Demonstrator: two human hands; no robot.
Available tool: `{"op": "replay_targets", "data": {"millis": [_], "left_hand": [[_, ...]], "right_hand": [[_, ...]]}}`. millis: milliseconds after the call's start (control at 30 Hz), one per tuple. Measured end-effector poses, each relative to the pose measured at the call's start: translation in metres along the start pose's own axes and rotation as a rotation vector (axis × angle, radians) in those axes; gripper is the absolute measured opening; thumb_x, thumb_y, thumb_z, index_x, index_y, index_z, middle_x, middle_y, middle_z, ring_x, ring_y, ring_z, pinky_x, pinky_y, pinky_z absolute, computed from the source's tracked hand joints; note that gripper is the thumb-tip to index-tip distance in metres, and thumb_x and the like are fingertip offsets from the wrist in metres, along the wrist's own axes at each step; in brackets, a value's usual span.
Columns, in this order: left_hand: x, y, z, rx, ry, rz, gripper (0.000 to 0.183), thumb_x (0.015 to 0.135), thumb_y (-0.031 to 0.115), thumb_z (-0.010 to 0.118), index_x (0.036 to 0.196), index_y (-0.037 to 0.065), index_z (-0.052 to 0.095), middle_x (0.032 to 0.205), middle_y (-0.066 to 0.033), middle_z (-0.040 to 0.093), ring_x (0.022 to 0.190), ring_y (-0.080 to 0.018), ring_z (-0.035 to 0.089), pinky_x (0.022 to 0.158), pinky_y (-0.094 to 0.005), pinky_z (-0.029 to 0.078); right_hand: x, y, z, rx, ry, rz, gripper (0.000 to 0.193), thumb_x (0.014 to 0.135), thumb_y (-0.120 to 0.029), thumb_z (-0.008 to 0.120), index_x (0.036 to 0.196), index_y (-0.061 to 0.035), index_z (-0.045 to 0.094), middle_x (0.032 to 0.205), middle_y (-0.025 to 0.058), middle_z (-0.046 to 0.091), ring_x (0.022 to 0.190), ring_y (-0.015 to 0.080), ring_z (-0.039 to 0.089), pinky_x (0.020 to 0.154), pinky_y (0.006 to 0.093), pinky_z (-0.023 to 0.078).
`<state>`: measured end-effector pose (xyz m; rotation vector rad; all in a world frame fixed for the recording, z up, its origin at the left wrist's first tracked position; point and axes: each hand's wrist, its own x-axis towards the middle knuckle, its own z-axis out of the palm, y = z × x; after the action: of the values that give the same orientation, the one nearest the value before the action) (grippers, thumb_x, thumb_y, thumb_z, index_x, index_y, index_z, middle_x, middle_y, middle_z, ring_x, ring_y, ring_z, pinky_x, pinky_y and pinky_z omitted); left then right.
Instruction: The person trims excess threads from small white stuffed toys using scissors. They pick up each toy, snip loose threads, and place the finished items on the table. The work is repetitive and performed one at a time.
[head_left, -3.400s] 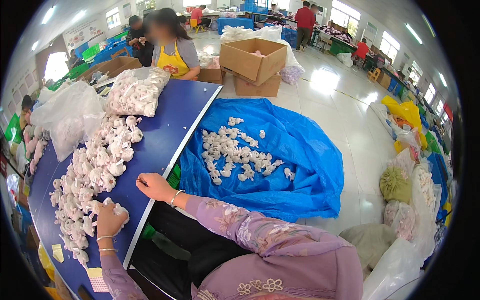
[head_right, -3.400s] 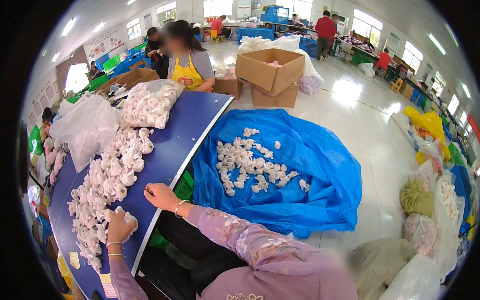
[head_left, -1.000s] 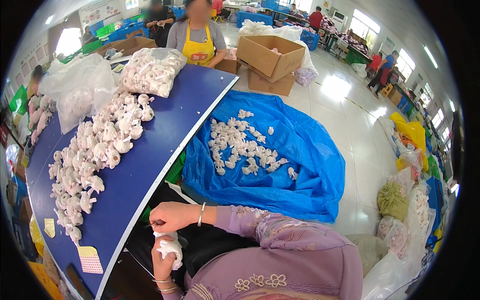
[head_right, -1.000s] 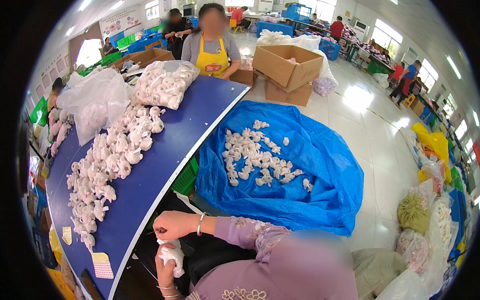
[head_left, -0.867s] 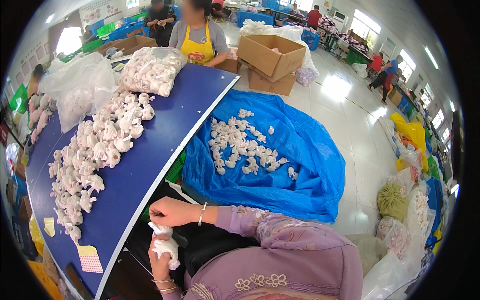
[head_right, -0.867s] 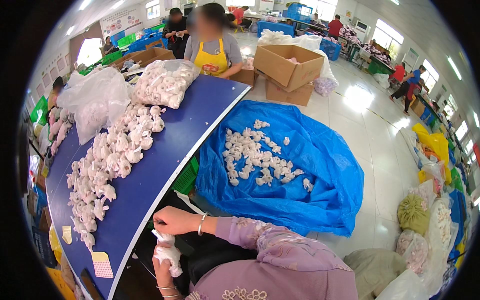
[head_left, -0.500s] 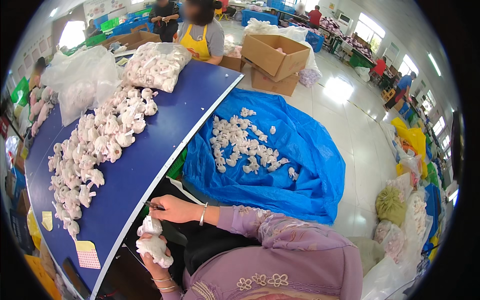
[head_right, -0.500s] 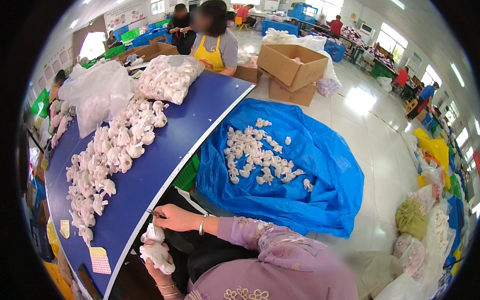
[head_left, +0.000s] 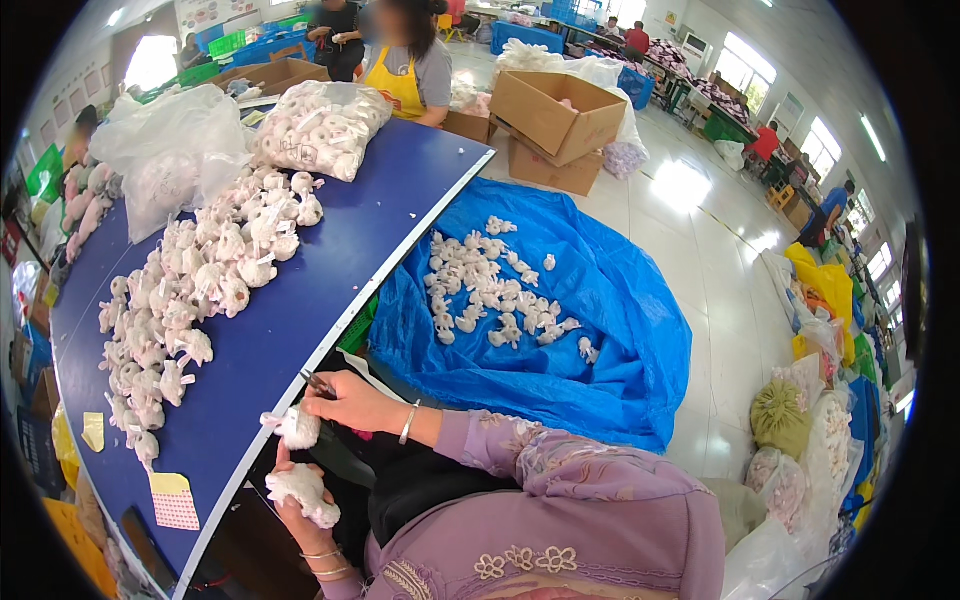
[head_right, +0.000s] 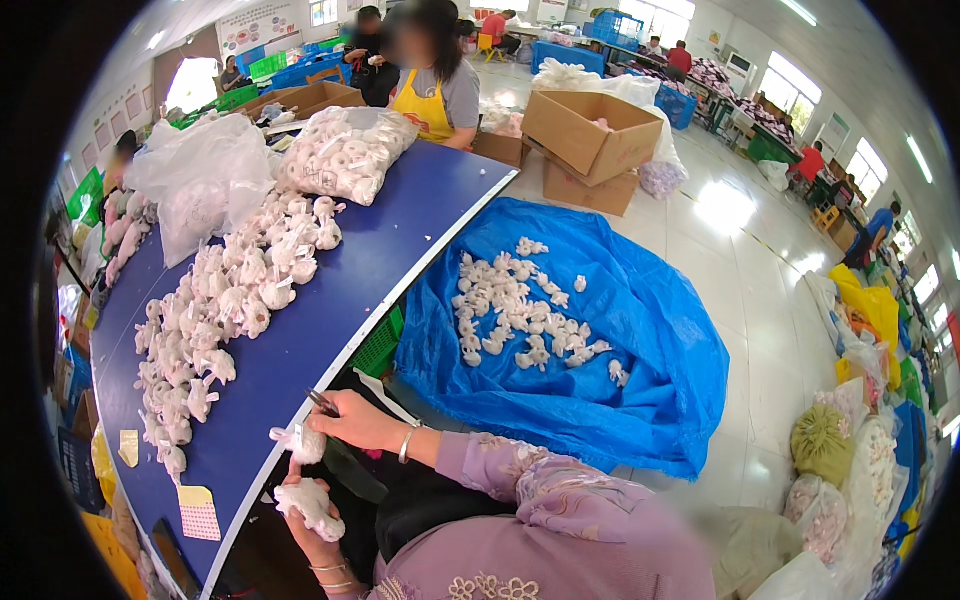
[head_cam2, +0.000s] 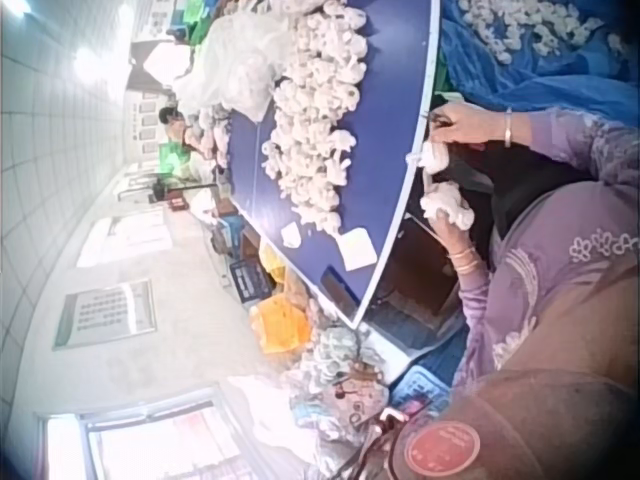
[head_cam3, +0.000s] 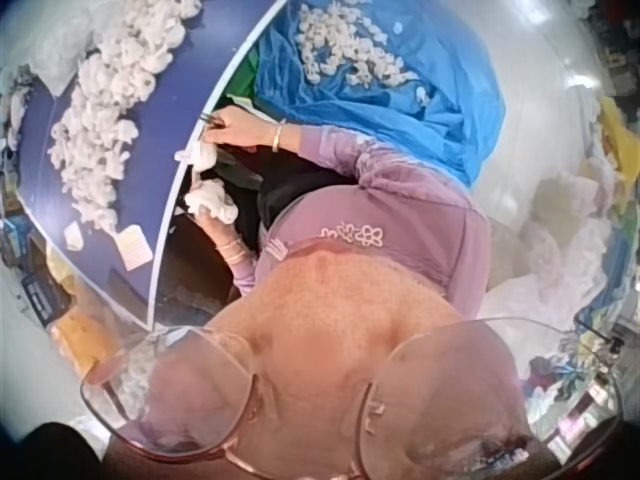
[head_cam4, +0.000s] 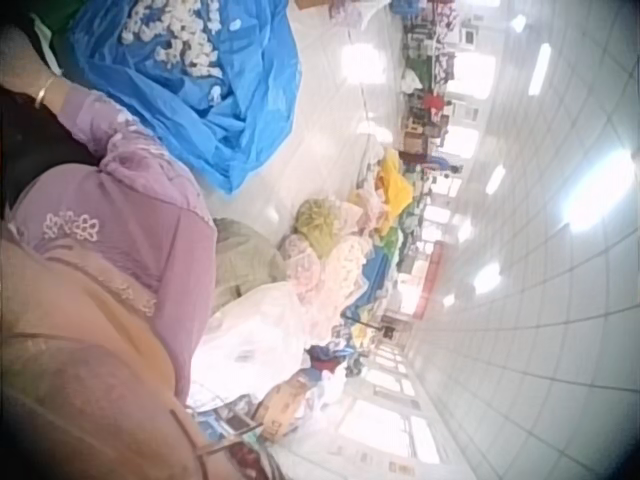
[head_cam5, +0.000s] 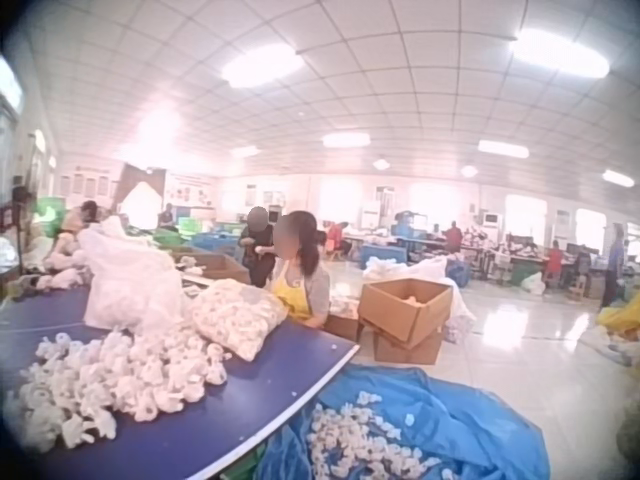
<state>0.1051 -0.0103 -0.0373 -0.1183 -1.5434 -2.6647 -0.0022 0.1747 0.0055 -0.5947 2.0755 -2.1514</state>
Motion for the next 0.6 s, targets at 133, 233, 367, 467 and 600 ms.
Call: {"op": "replay_targets", "data": {"millis": [133,233,367,467,600], "left_hand": [[-0.002,0.002,0.016,0.087,-0.007,0.001,0.076,0.081,0.053,0.066,0.132,0.002,0.042,0.098,-0.0177,0.062,0.064,-0.0159,0.06,0.048,-0.0223,0.047],[-0.004,-0.008,0.012,0.116,0.023,-0.009,0.083,0.08,0.056,0.066,0.137,0.001,0.039,0.095,-0.0161,0.062,0.063,-0.0161,0.06,0.05,-0.0235,0.048],[-0.004,-0.012,-0.001,0.164,-0.064,0.001,0.078,0.077,0.054,0.068,0.128,0.0,0.045,0.1,-0.0167,0.061,0.069,-0.0181,0.062,0.055,-0.0259,0.051],[-0.003,0.002,0.016,0.407,-0.114,0.023,0.046,0.068,0.02,0.069,0.107,-0.002,0.057,0.119,-0.0154,0.051,0.086,-0.0247,0.062,0.081,-0.0333,0.052],[-0.001,0.001,0.024,0.809,-0.202,0.076,0.041,0.064,0.011,0.064,0.102,-0.003,0.061,0.114,-0.0142,0.051,0.106,-0.0245,0.051,0.091,-0.034,0.044]], "right_hand": [[-0.009,0.0,0.008,-0.102,-0.052,-0.025,0.019,0.087,-0.016,0.064,0.085,0.0024,0.058,0.073,0.0082,0.061,0.067,0.0123,0.054,0.064,0.0302,0.047],[-0.018,-0.003,0.02,-0.119,-0.16,0.033,0.018,0.086,-0.014,0.063,0.082,0.0027,0.055,0.069,0.0052,0.059,0.066,0.0131,0.056,0.061,0.0294,0.047],[-0.02,0.003,0.025,0.041,-0.19,0.093,0.02,0.087,-0.015,0.062,0.08,0.0002,0.052,0.073,0.0033,0.055,0.067,0.0086,0.046,0.063,0.0277,0.045],[-0.017,0.008,0.026,0.042,-0.135,0.123,0.02,0.086,-0.015,0.063,0.078,0.0002,0.054,0.071,0.0027,0.056,0.066,0.0076,0.046,0.061,0.0276,0.044],[-0.015,0.009,0.025,-0.049,-0.157,0.145,0.025,0.084,-0.019,0.068,0.073,0.0007,0.057,0.066,0.0034,0.057,0.063,0.0076,0.048,0.057,0.0278,0.043]]}}
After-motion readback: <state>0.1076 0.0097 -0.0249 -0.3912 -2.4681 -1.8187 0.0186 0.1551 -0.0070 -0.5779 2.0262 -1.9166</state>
